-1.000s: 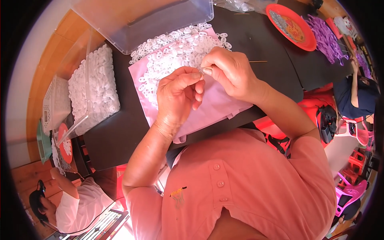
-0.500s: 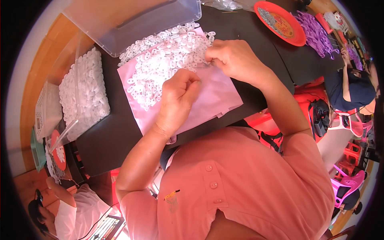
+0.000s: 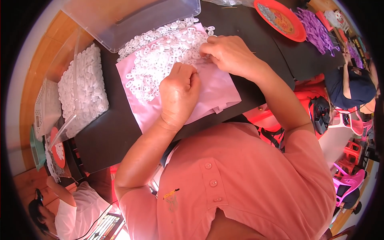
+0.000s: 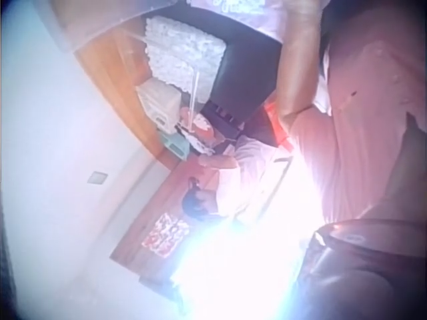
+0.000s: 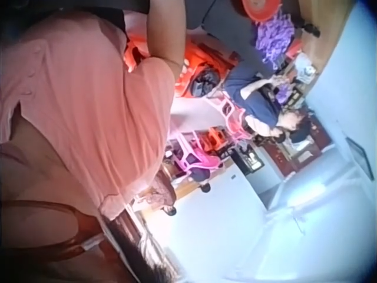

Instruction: Inspecting and sorting small white plastic components on a workbench.

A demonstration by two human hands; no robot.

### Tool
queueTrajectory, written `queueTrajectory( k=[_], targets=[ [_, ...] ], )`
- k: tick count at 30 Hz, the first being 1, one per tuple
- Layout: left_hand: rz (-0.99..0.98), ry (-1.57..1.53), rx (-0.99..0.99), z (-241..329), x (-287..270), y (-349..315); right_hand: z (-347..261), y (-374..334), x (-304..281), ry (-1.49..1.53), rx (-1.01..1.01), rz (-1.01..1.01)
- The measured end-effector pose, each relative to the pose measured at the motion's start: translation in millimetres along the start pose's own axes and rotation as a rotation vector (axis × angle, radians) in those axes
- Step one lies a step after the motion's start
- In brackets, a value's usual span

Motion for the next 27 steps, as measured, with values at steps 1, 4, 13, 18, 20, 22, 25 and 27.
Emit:
queueTrajectory(
  k=[1,4,13,18,20,22,25,27],
  targets=[
    [0.005,0.067,0.02,0.5,-0.2,0.2,-0.2,0.1,0.8,0.02,-0.021,0.021],
    [-0.001,0.198,0.046,3.2,1.9,-1.0,-2.9,-0.9,1.7,0.072,-0.076,0.049],
    [-0.032,0.125,0.022,-2.2,2.8,0.3,0.4,-0.3,6.9,0.055,-0.087,0.037],
    [-0.032,0.103,0.008,-3.8,2.7,0.9,-4.4,-0.2,8.3,0.006,-0.132,0.069],
    [-0.029,0.09,0.0,-6.3,3.1,1.2,-6.4,1.7,10.3,-0.068,-0.095,0.065],
    [-0.023,0.044,-0.028,-9.4,3.0,2.2,-6.1,1.1,11.7,-0.068,-0.1,0.08],
    [-0.06,0.02,-0.085,-6.9,-1.0,3.2,-3.0,-1.6,9.8,-0.025,-0.097,0.089],
    [-0.079,0.075,-0.062,-7.2,-2.0,4.6,-3.2,-2.1,9.4,0.017,-0.091,0.083]
  ],
)
Point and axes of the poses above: each hand's wrist, its own y-axis towards the middle knuckle, its own x-axis out of the palm, z = x × y, the point moved 3 cm from there along y, towards the middle knuckle, and after that the axes turned 13 degrees about y, right-handed, at the moved point
